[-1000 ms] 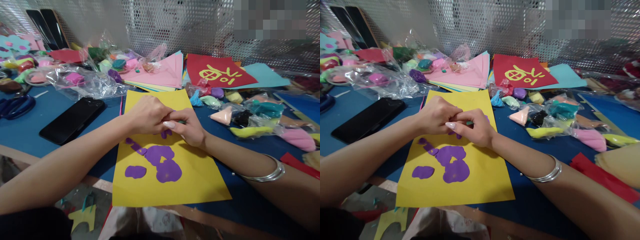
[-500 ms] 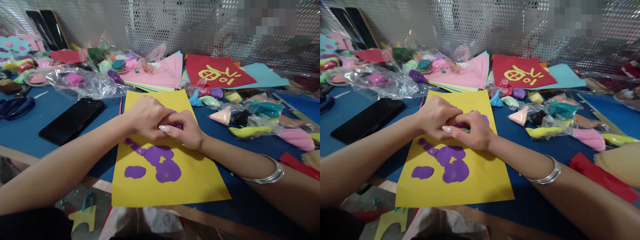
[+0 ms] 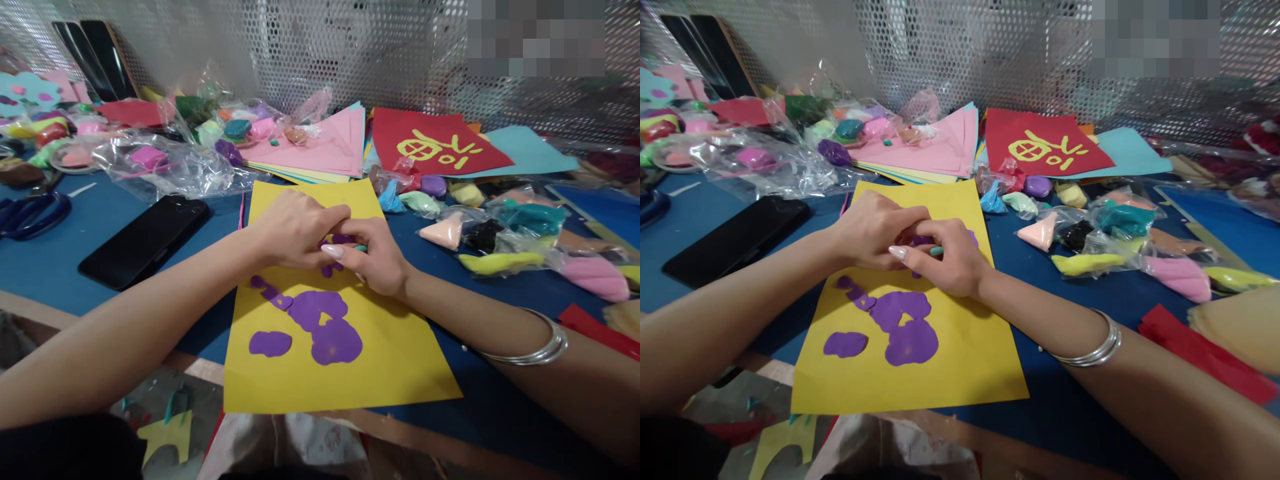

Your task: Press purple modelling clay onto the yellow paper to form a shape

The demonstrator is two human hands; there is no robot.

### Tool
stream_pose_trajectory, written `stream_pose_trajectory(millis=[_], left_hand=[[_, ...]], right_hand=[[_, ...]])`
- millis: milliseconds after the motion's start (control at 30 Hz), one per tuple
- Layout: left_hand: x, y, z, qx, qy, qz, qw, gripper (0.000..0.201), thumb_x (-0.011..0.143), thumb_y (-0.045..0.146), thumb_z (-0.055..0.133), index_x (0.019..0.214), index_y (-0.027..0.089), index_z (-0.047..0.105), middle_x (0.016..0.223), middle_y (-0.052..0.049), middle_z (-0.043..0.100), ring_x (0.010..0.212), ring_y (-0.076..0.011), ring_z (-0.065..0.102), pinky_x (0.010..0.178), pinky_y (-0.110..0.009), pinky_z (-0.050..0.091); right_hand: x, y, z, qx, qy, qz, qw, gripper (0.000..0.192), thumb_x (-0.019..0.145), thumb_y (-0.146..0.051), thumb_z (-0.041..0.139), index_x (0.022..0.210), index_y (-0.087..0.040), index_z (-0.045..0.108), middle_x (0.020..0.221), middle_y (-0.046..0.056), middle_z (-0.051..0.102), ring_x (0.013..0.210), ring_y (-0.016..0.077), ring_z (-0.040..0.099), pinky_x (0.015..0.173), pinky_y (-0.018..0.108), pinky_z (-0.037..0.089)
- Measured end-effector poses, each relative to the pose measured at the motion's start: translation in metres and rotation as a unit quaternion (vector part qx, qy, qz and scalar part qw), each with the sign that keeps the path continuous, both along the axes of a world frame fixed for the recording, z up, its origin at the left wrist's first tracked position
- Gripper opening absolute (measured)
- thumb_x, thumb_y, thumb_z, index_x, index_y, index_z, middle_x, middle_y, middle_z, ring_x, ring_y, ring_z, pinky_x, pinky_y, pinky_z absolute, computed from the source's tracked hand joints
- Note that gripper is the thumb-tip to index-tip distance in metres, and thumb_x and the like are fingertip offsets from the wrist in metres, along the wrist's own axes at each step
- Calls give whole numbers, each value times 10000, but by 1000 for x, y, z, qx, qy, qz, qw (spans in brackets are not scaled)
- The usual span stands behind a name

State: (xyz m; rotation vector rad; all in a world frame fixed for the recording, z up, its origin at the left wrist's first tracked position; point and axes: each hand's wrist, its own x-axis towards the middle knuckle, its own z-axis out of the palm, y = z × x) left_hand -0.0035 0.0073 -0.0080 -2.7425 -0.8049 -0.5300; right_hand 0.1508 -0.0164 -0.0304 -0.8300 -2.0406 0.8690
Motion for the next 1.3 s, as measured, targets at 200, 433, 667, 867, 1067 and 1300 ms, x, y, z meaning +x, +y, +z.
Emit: stream_pose_trajectory(millis=[200, 433, 667, 867, 1067, 1300], left_hand=[[0, 1, -1, 29, 31, 13, 999, 322, 748, 425, 346, 681, 166, 526, 416, 6, 465, 369, -101, 385, 413, -224, 185], [4, -3, -2, -12, -16, 15, 1000, 155, 667, 261, 366, 625, 167, 482, 433, 7, 467, 380, -90, 389, 415, -220, 181], [2, -3, 2, -19, -11, 17, 1000, 183, 669, 320, 393, 587, 177, 471, 412, 18, 439, 369, -81, 351, 413, -224, 192], [2, -4, 4, -4, -1, -16, 1000, 192, 621, 349, 389, 577, 181, 470, 419, 16, 472, 365, -89, 359, 411, -234, 211], [2, -5, 5, -5, -11, -38, 999, 160, 586, 332, 362, 556, 188, 425, 404, 24, 447, 352, -91, 343, 393, -239, 214], [1, -4, 6, -6, 0, -31, 999, 176, 578, 334, 358, 561, 186, 451, 409, 11, 476, 349, -93, 338, 396, -242, 213]], right_hand=[[2, 1, -1, -8, 19, 21, 1000, 321, 768, -374, 512, 566, -130, 566, 429, -52, 390, 443, 44, 351, 434, 191, 273], [2, 2, 1, -4, 32, 13, 999, 277, 755, -331, 521, 605, -121, 620, 396, -55, 418, 380, 31, 336, 374, 174, 255], [2, 0, 2, 4, 5, 16, 1000, 258, 753, -312, 518, 687, -113, 668, 437, -28, 519, 386, 37, 390, 388, 170, 305], [1, -1, 2, 56, -29, 4, 998, 276, 740, -336, 509, 695, -124, 681, 487, -12, 552, 444, 53, 429, 458, 186, 345], [0, -1, 3, 56, -28, -6, 998, 286, 734, -334, 508, 710, -119, 694, 481, -5, 552, 428, 53, 415, 429, 187, 320], [0, -1, 2, 52, -20, -3, 998, 285, 738, -336, 510, 695, -119, 690, 477, -11, 547, 422, 43, 392, 427, 185, 306]])
